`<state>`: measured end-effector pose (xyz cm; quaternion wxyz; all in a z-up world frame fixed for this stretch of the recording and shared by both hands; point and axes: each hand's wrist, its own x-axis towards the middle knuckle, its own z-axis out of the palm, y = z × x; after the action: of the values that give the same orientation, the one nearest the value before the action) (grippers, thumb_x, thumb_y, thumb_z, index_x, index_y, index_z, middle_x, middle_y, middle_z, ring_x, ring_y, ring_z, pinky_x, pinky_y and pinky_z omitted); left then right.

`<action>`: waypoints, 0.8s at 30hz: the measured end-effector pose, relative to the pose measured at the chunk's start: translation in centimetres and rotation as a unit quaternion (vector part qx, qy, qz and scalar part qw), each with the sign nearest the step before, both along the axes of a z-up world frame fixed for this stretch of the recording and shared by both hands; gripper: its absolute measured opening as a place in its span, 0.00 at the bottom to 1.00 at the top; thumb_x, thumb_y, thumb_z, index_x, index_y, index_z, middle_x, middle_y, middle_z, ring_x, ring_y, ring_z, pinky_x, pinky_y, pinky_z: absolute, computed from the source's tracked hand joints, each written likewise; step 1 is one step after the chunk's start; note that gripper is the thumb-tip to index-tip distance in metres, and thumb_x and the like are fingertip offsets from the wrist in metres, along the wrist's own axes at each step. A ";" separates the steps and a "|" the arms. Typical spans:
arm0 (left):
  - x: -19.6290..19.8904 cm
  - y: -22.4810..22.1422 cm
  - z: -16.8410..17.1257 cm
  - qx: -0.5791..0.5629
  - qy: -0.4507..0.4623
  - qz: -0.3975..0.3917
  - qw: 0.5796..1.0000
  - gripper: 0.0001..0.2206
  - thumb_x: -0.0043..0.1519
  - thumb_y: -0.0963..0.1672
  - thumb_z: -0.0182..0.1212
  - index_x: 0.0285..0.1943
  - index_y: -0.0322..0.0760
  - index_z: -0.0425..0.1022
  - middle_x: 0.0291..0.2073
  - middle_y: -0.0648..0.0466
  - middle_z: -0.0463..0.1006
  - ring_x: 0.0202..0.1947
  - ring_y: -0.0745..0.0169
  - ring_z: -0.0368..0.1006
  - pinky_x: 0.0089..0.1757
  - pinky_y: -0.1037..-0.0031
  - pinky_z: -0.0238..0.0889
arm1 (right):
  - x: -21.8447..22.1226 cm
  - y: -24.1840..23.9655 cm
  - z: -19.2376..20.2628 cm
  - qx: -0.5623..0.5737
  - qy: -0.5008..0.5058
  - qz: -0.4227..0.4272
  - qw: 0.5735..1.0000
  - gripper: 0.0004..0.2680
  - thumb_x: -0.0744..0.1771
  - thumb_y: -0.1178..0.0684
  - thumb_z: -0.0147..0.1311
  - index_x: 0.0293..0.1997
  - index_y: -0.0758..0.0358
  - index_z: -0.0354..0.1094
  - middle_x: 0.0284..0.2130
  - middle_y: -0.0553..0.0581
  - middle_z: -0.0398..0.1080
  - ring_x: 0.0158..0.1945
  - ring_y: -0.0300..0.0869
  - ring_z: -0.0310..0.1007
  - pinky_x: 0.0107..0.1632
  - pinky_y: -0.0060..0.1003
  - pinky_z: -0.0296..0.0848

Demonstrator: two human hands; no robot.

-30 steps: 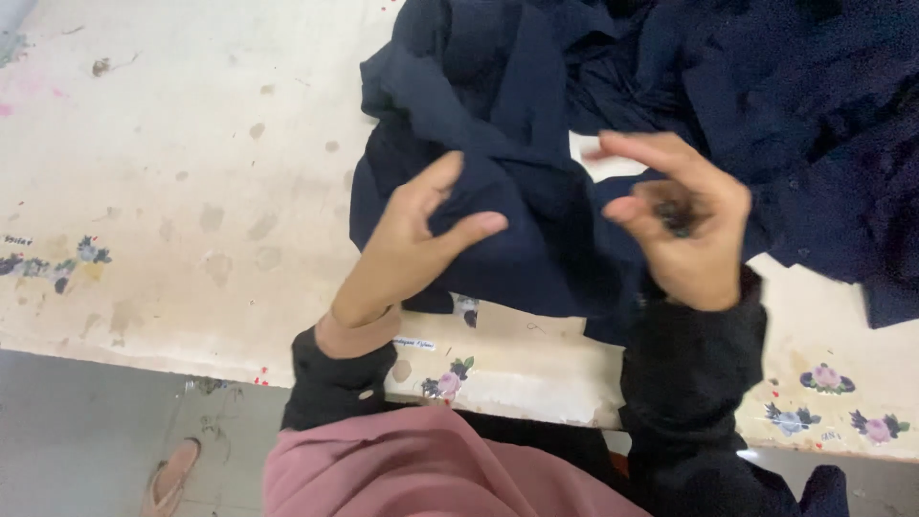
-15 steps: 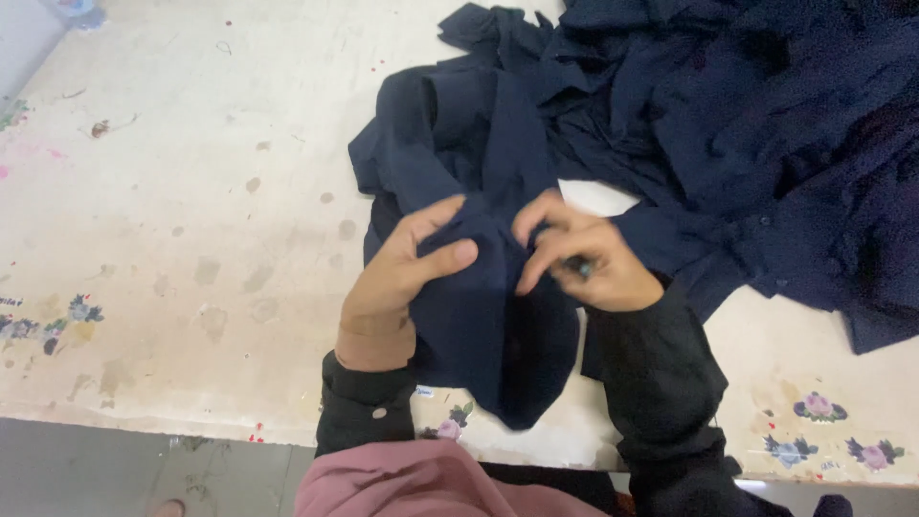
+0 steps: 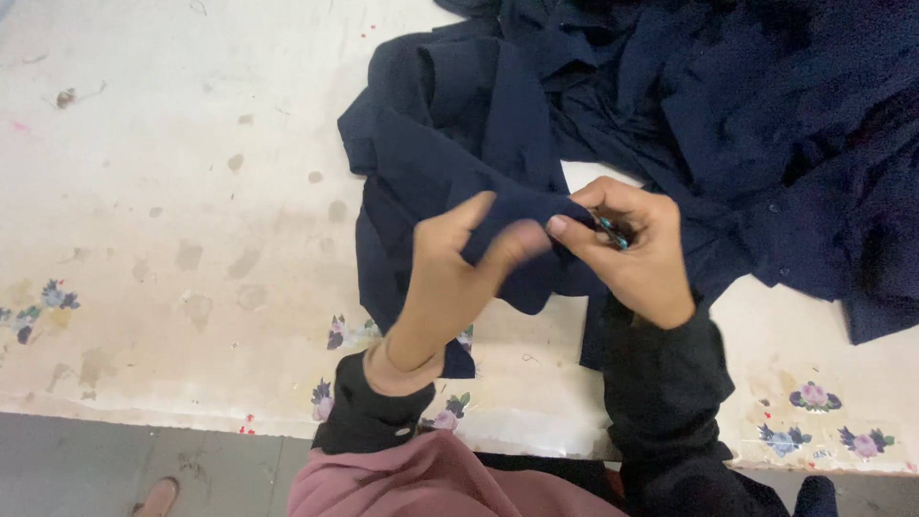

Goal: Trimming loose threads from dark blue garments using small scissors on a work table.

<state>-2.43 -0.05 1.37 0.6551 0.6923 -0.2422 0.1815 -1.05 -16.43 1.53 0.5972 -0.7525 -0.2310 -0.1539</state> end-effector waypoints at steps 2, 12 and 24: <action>-0.2 -0.2 0.1 -0.068 0.058 0.020 0.996 0.06 0.52 0.45 0.60 0.29 0.39 0.73 0.18 0.55 0.75 0.21 0.75 0.70 0.28 0.87 0.63 | 0.0 -0.5 0.3 -0.001 0.007 0.008 1.000 0.02 0.59 0.65 0.56 0.25 0.67 0.67 0.10 0.52 0.62 0.17 0.28 0.51 0.22 0.20 0.50; -1.9 0.2 1.3 -0.062 0.117 -0.052 0.990 0.13 0.57 0.47 0.47 0.21 0.39 0.57 0.18 0.65 0.54 0.22 0.77 0.49 0.25 0.83 0.44 | -2.3 0.5 1.0 -0.100 -0.305 -0.092 0.943 0.05 0.59 0.57 0.57 0.33 0.63 0.67 0.29 0.59 0.64 0.29 0.41 0.65 0.35 0.30 0.65; -0.1 1.2 -2.1 -0.083 0.038 -0.025 0.996 0.12 0.59 0.42 0.48 0.22 0.32 0.70 0.11 0.53 0.68 0.18 0.76 0.59 0.26 0.83 0.61 | -0.6 0.7 -1.1 0.110 -0.280 0.025 0.953 0.09 0.62 0.58 0.48 0.16 0.64 0.62 0.16 0.56 0.64 0.17 0.33 0.59 0.25 0.24 0.62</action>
<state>-2.58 1.17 -0.72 0.7232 0.6358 -0.2185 0.1584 -1.63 -15.70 0.46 0.5914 -0.6024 -0.3893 -0.3684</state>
